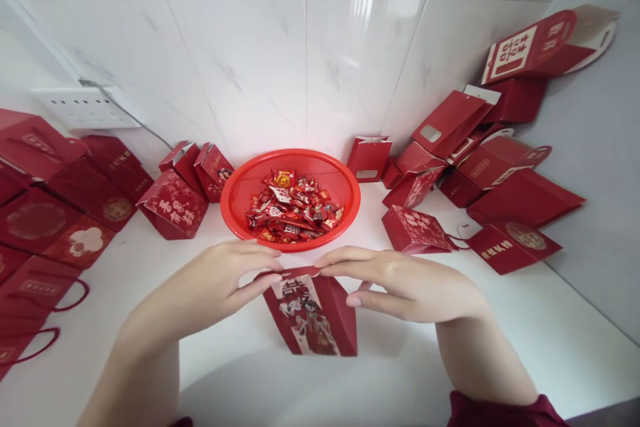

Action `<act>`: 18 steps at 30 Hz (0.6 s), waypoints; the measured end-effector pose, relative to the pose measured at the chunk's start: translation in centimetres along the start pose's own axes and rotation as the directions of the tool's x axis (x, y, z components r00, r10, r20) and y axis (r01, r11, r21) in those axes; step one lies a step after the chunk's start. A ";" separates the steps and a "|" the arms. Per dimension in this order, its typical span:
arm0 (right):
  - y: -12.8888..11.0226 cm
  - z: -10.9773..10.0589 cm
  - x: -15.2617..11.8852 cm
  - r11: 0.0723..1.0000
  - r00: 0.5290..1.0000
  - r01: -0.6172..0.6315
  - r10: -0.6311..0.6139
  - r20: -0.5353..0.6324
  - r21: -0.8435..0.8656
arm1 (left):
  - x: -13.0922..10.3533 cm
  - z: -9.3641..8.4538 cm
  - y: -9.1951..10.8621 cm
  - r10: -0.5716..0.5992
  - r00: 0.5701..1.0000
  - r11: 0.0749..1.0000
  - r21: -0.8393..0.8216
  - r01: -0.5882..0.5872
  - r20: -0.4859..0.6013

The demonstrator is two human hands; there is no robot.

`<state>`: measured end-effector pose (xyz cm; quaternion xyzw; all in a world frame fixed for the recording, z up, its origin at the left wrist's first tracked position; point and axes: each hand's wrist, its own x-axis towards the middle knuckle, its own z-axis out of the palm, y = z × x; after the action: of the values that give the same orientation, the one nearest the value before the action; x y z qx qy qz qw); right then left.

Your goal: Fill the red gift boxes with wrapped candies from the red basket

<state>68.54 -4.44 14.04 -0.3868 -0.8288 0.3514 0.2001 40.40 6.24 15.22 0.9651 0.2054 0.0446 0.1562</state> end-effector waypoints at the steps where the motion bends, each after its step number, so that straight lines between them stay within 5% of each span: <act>1: 0.0 0.1 -0.2 1.000 1.000 -0.012 0.012 -0.005 -0.017 | 0.2 0.1 0.0 -0.037 0.999 0.999 -0.021 0.038 0.027; 6: -0.4 0.2 -1.0 0.998 0.998 0.005 -0.010 -0.065 -0.067 | 0.7 0.5 0.2 -0.029 0.991 0.997 -0.073 0.038 0.128; 10: 0.2 1.3 0.2 0.982 0.973 0.067 -0.104 -0.205 -0.177 | 0.8 0.6 0.4 -0.027 1.000 0.999 0.026 0.027 0.001; 14: 1.6 2.7 2.1 0.922 0.955 -0.032 -0.085 -0.284 -0.385 | 1.3 1.3 0.7 -0.104 0.993 0.993 0.066 0.101 0.048; 18: 1.9 3.1 2.5 0.925 0.970 -0.082 -0.011 -0.243 -0.371 | 1.6 1.9 0.8 -0.196 0.976 0.980 -0.028 0.200 0.091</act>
<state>66.06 -2.91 10.74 -0.4729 -0.8432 0.1390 0.2145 42.49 5.67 13.73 0.9378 0.2926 -0.0100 0.1864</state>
